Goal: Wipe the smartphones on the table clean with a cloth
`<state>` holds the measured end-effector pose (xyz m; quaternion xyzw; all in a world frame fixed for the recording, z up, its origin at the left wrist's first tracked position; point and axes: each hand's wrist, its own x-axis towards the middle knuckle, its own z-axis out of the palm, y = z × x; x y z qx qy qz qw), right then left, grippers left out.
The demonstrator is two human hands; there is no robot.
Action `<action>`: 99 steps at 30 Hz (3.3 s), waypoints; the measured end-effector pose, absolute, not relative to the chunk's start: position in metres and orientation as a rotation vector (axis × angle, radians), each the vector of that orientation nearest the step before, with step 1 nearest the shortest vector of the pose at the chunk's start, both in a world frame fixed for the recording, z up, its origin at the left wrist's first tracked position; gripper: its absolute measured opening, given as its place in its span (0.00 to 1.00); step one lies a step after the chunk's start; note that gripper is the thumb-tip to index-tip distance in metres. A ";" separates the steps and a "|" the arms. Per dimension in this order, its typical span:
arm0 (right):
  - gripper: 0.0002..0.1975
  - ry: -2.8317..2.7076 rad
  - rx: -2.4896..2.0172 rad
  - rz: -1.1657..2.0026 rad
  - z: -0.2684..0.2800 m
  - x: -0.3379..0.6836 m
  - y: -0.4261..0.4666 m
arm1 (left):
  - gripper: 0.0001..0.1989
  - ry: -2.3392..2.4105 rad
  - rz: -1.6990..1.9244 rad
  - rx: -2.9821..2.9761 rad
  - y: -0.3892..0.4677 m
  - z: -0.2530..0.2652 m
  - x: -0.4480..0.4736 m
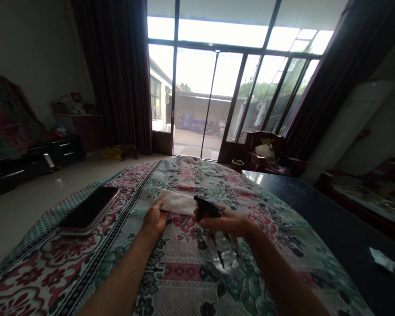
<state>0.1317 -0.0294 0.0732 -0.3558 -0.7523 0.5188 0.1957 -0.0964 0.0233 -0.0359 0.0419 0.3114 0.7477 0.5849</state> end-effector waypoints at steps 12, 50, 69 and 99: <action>0.21 -2.198 -1.001 1.441 0.088 0.146 -0.033 | 0.11 0.735 1.740 0.075 0.022 -0.035 -0.097; 0.18 -2.312 -1.117 1.348 0.087 0.160 -0.025 | 0.11 0.717 1.835 -0.022 0.025 -0.032 -0.101; 0.16 -2.189 -1.067 1.399 0.079 0.135 -0.031 | 0.14 0.709 1.832 -0.015 0.022 -0.026 -0.097; 0.27 -1.390 -1.432 0.094 0.053 0.235 0.038 | 0.14 0.744 1.804 0.004 0.020 -0.025 -0.098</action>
